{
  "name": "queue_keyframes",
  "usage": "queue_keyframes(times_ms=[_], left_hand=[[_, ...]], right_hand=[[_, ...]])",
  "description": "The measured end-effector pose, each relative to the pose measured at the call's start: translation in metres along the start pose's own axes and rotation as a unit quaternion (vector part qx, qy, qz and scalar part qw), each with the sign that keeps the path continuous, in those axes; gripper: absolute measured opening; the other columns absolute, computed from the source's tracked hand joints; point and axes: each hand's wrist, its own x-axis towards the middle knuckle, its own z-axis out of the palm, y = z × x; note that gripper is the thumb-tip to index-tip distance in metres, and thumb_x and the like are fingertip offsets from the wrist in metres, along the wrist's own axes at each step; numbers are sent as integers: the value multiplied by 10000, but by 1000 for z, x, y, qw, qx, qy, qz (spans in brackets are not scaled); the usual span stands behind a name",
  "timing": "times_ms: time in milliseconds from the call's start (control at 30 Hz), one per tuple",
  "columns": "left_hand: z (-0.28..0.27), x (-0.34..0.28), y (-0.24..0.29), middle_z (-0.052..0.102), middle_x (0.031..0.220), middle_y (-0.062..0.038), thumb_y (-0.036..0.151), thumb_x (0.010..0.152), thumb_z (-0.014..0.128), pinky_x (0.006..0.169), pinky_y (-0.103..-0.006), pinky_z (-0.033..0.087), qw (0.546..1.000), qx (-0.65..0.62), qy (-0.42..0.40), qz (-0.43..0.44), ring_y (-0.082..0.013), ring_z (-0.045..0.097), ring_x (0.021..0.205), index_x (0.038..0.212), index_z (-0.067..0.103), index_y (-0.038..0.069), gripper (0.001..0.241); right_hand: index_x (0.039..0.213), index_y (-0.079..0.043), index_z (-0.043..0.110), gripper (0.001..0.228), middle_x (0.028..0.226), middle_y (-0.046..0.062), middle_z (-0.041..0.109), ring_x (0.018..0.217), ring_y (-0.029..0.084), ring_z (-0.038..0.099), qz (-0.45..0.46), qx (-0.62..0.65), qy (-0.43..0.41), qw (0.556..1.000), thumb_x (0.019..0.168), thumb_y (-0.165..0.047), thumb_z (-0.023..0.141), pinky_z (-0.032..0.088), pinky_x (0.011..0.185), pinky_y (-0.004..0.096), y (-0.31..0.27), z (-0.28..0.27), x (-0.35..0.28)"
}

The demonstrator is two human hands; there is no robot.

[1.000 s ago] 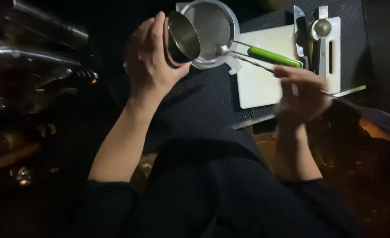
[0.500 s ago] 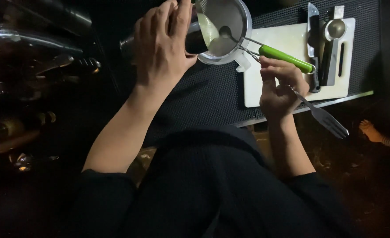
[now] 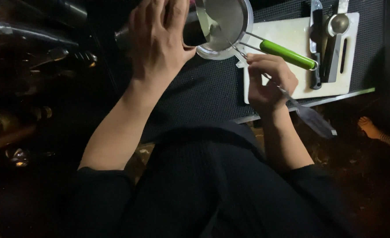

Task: A person strains lime juice from a plastic pitcher through a fine-mesh strainer into a metal shaker tin, using a bar spoon to help the liquid pass through the mesh.

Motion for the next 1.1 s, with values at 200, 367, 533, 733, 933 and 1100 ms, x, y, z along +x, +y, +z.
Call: queue_keyframes(times_ms=[200,367,533,733,933,1100], left_hand=[[0,-1,-2,422,1509,-141,620,816,1162,1126,-439,546,1000,-9,0,-11,-324,502,1369,1558,378,170,1170],[-10,3,3,362,1557,-137,604,879,1143,1171,-458,509,999,13,-33,-15,-338,438,1425,1598,331,190,1161],[-5,-2,5,462,1483,-121,617,799,1148,1083,-411,552,1000,4,9,-1,-285,547,1330,1578,322,172,1219],[-7,1,4,385,1550,-136,652,865,1133,1157,-431,525,999,23,-24,2,-311,501,1395,1617,274,190,1232],[-2,2,3,389,1542,-129,606,830,1161,1116,-422,553,1000,12,6,2,-298,539,1369,1589,309,189,1214],[-9,5,3,416,1501,-107,562,814,1159,1096,-407,559,999,0,33,8,-262,564,1321,1609,262,165,1263]], right_hand=[[957,96,581,92,976,277,661,931,373,689,-2,31,18,999,1000,175,596,622,915,455,1,6,5],[989,67,574,91,993,248,634,962,366,660,44,36,30,998,1023,149,553,588,928,458,2,6,3],[986,73,586,114,989,245,671,945,354,703,-8,2,1,1000,999,184,611,622,900,450,3,2,5],[987,56,588,122,987,233,671,947,358,697,12,9,-5,1000,1009,176,585,608,899,447,-5,5,18],[960,73,597,154,974,248,663,952,376,685,7,6,-4,1000,974,218,549,593,902,448,-4,10,22],[974,54,611,126,997,229,705,929,362,707,-36,-61,-7,997,1009,174,593,581,848,421,-1,9,24]])
